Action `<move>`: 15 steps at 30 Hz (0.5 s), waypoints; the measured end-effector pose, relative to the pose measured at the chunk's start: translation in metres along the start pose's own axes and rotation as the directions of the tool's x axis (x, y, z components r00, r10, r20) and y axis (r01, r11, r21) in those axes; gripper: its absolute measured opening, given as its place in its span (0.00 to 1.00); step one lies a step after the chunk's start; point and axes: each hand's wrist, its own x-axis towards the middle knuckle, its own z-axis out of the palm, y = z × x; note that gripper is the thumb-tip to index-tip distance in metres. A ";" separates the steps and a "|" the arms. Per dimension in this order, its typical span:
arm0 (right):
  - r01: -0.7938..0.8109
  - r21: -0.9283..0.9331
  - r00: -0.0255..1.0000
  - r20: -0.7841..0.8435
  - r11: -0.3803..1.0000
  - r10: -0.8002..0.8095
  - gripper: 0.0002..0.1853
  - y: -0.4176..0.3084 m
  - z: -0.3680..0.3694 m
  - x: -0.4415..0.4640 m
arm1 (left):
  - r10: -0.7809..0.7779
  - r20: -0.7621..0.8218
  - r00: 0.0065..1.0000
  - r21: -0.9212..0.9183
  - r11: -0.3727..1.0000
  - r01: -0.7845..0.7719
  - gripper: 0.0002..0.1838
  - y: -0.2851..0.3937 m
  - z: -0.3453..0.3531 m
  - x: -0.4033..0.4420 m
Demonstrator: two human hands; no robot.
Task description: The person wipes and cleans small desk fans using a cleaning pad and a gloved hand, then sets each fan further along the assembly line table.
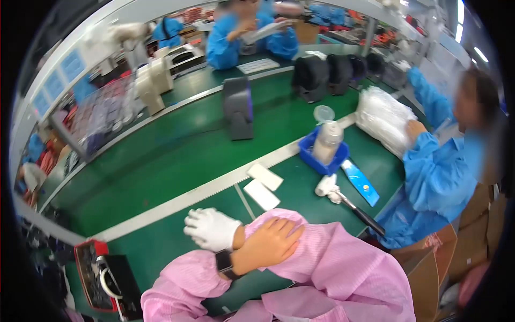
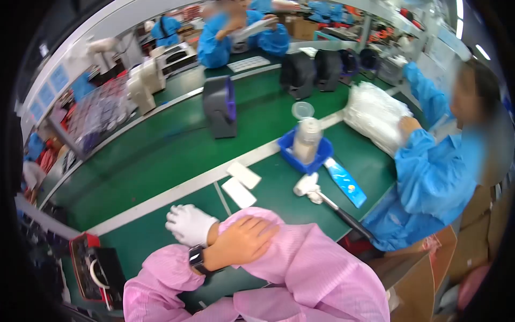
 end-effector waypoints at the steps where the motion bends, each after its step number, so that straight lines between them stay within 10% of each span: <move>1: -0.016 -0.015 1.000 -0.026 1.000 0.016 0.09 -0.001 0.001 -0.001 | 0.024 -0.014 1.000 0.010 1.000 -0.023 0.22 -0.001 -0.001 0.000; 15: -0.043 0.044 0.999 -0.013 0.998 0.043 0.12 0.000 -0.004 -0.001 | -0.007 -0.061 0.998 0.175 0.984 0.018 0.25 -0.006 0.006 -0.001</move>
